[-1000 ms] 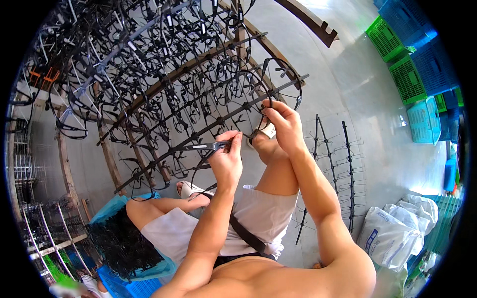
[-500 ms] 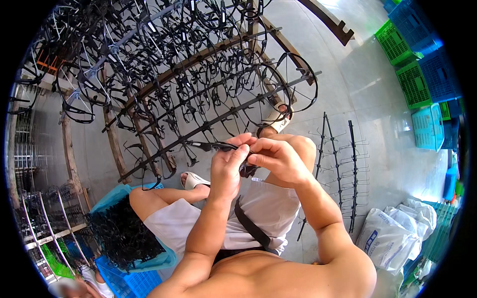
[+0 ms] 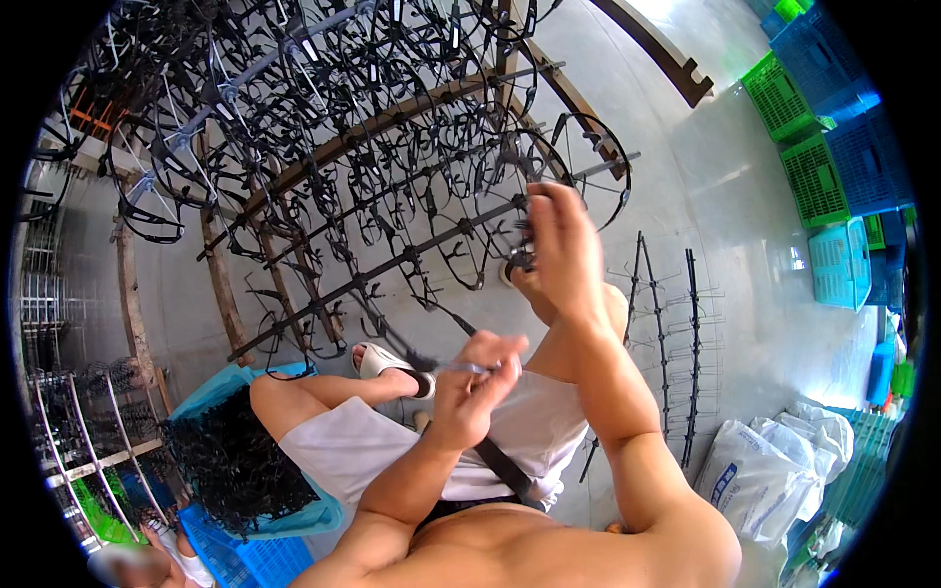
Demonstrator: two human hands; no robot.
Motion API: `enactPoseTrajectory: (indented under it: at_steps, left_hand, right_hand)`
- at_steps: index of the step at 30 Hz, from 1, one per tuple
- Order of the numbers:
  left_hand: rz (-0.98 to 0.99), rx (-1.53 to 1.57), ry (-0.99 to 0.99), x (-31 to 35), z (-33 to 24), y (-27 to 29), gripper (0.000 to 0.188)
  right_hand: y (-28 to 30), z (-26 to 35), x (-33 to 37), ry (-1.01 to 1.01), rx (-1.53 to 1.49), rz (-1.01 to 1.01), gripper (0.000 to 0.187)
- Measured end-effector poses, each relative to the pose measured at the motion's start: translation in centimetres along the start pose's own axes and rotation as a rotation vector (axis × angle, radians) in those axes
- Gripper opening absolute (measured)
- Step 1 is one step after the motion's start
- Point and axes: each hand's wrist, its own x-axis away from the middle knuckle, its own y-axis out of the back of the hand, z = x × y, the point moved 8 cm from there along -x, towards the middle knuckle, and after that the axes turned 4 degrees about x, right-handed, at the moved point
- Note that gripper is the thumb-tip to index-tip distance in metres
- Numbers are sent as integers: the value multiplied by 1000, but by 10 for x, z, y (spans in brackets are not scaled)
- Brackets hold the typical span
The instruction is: The person repeatedly picks black wire loops from a blue basket and attaches them to a metal rack using pliers. The person works one at a time, cutting and securing each loop onto the rack structure.
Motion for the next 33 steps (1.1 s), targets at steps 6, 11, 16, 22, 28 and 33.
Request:
enactPoseTrajectory:
  at_steps: [6,11,16,22,28,33]
  left_hand:
    - [433,-121,-160,11,-56,-50,9]
    - [-439,-839,-56,-7,-34,46,30]
    - [-504,-1015,-18,-17,-2,82,26]
    - [-566,-841,-67,-17,17,93,11]
    - [-612,-702,-86,-25,8,94,12]
    - [-610,-569,9,-36,3,93,18]
  right_hand:
    - [-59,-28,-38,-27,206,75,26]
    - [-80,-44,-53,-181,43,251,28]
    - [-84,-44,-37,-183,-97,251,28]
    - [-72,-39,-25,-307,-277,319,27]
    - [-52,-50,11,-290,-404,402,24]
    - [-47,-65,38,-258,-652,431,24]
